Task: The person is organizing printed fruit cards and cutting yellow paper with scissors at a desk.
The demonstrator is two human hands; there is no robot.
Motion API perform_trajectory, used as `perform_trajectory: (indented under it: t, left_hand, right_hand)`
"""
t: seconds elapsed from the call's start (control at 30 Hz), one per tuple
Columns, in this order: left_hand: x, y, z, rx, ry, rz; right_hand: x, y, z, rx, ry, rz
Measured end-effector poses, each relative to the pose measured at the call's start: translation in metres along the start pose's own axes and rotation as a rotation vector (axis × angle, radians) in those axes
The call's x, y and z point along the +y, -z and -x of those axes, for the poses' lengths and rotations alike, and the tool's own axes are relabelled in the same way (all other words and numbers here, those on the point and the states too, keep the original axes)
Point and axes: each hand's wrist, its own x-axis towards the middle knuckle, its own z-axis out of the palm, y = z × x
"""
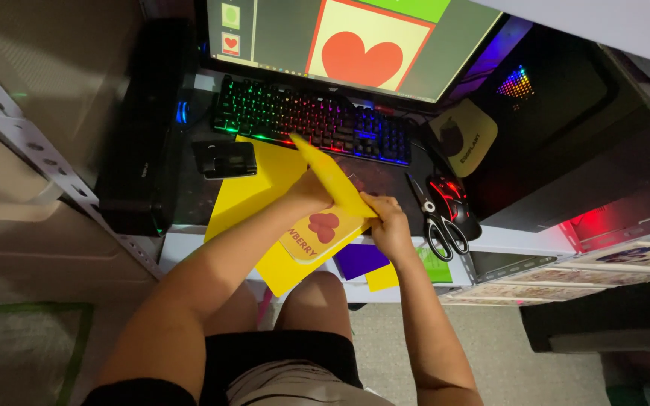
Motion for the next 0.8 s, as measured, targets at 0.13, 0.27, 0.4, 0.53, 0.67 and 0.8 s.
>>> perform_trajectory:
  t: [0.13,0.27,0.4,0.53,0.67,0.8]
  left_hand:
    - [-0.015,0.012,0.006,-0.046,0.063,0.109]
    - [-0.037,0.031,0.007,-0.118,0.149,0.27]
    - [-0.108,0.048,0.007,0.178,0.3,0.447]
    - [-0.045,0.086,0.0,0.129,0.299,0.483]
    - [0.037,0.036,0.002,-0.253,-0.004,0.018]
    - [0.079,0.052,0.016,-0.637,-0.063,-0.245]
  right_hand:
    - [-0.003,0.002,0.002,-0.022,0.05,0.053]
    - [0.001,0.004,0.006,-0.044,0.137,0.227]
    - [0.0,0.003,0.009,-0.081,0.136,0.309]
    - [-0.004,0.002,0.01,-0.09,0.133,0.379]
    - [0.002,-0.003,0.011,-0.093,0.194,0.494]
    - [0.006,-0.003,0.013,-0.089,0.237,0.561]
